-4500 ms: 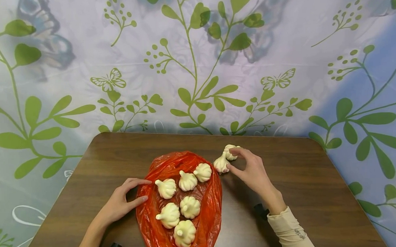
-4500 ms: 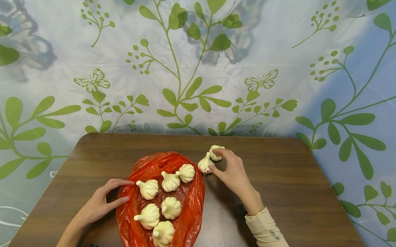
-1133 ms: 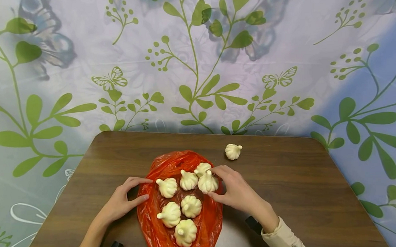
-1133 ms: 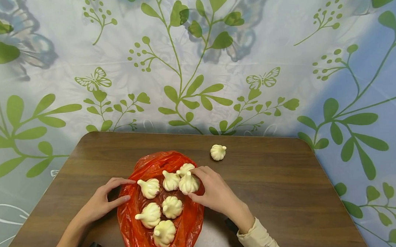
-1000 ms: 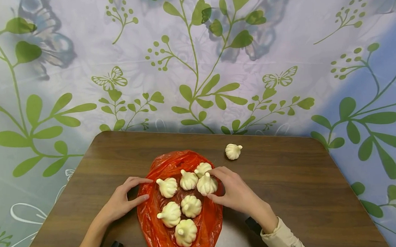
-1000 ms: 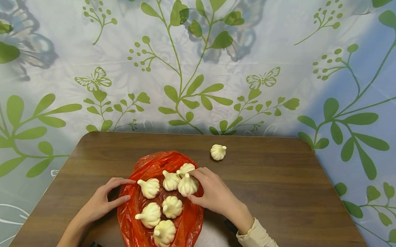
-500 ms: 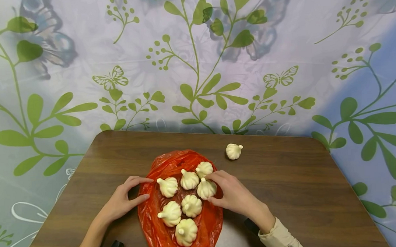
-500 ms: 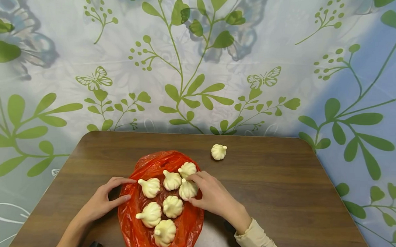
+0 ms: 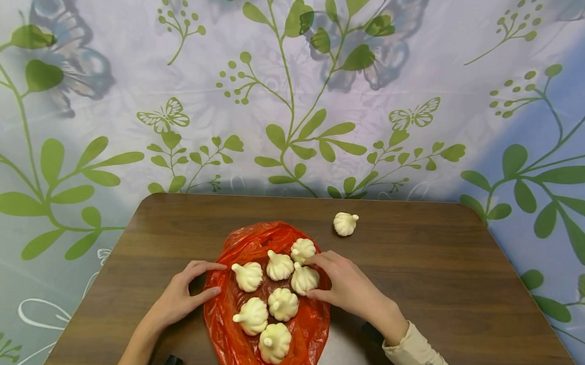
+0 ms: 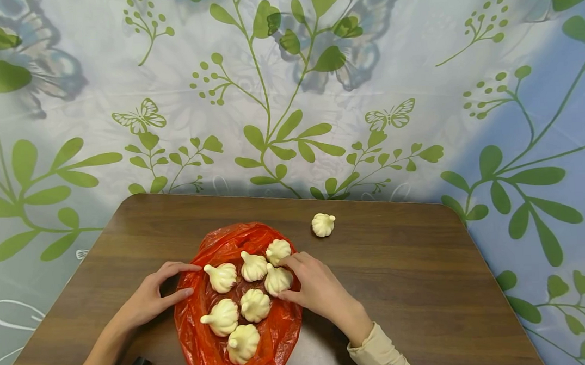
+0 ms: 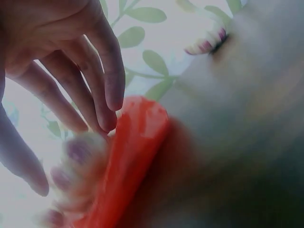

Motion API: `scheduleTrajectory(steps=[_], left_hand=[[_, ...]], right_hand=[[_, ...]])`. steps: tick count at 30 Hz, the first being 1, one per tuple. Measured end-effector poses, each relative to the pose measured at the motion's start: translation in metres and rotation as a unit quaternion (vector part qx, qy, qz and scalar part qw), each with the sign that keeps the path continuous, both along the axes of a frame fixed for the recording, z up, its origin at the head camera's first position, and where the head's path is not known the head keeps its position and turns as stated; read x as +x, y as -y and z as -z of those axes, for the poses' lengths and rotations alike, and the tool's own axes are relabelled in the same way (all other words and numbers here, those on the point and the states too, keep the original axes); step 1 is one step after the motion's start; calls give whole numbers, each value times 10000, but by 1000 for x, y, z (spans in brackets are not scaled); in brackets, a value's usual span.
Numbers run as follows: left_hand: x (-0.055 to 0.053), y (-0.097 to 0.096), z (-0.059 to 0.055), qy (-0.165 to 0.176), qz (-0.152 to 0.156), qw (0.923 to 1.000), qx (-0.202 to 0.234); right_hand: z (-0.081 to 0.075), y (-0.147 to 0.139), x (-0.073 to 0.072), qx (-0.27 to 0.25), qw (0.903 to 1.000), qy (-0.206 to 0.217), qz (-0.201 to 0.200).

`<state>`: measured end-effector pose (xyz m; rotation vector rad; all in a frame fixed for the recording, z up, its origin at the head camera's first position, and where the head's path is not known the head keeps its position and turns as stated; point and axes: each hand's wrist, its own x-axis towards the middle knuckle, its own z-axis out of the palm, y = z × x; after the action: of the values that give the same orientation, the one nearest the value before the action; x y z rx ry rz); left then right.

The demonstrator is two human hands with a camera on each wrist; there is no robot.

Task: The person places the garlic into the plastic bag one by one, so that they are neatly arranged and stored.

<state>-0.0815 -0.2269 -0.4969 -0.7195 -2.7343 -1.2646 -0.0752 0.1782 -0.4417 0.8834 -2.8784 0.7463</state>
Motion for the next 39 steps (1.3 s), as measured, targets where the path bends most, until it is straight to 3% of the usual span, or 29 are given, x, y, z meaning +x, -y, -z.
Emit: scheduleTrajectory(steps=[12, 29, 39], left_hand=[[2, 0, 0, 4, -12, 10000, -11], [4, -1, 1, -45, -31, 10000, -21], [4, -1, 0, -19, -60, 10000, -33]], right_hand=[[-18, -20, -8, -823, 9960, 318, 171], [-5, -68, -36, -1165, 9845, -640, 1147], [2, -102, -46, -1363, 9752, -610, 1635]])
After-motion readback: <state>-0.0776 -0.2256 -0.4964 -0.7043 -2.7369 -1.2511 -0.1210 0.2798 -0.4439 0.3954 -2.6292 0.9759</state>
